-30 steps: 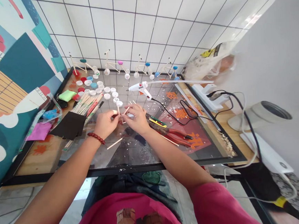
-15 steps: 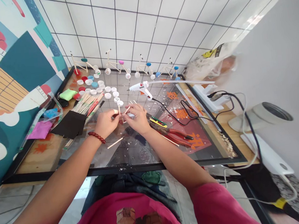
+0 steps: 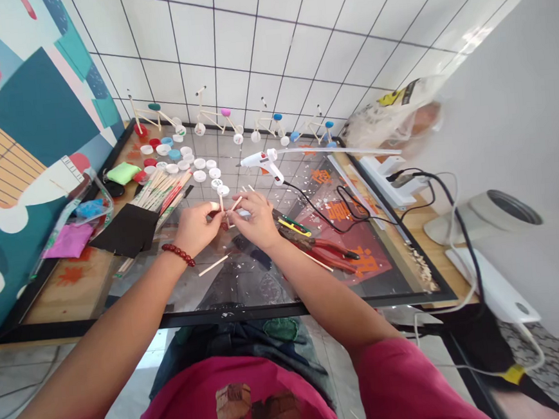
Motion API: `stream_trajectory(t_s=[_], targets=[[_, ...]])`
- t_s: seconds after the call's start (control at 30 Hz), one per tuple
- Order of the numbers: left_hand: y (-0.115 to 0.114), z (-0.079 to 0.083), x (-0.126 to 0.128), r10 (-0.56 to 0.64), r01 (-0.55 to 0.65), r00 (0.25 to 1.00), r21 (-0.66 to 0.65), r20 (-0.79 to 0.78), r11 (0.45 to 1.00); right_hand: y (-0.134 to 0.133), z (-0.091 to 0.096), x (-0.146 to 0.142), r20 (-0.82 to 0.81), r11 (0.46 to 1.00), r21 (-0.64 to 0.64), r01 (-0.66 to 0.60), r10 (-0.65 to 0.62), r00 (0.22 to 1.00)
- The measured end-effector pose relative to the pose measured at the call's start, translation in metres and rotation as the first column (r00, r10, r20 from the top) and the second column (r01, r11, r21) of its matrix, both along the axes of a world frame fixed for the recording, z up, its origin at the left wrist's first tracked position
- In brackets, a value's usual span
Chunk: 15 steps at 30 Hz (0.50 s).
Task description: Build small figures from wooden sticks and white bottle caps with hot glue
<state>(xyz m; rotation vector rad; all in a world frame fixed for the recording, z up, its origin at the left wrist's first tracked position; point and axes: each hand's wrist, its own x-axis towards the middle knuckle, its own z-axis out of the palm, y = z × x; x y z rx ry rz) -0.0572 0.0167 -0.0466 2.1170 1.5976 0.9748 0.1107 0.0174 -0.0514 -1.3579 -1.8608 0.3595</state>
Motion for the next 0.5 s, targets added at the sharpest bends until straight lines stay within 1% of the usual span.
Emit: stream_trajectory(t_s=[0.27,0.5], targets=[[0.0009,-0.0032,-0.0008,-0.022,0.021,0.999,0.058,0.031,0.998,0.0006,-0.0007,0.0003,-0.001,1.0,0.006,-0.004,0.004,1.0],[0.0015,-0.0029,-0.0008,-0.026,0.024,0.999,0.054,0.023,0.998,0.0008,-0.0011,0.0005,0.003,1.0,0.0,-0.001,0.001,1.0]])
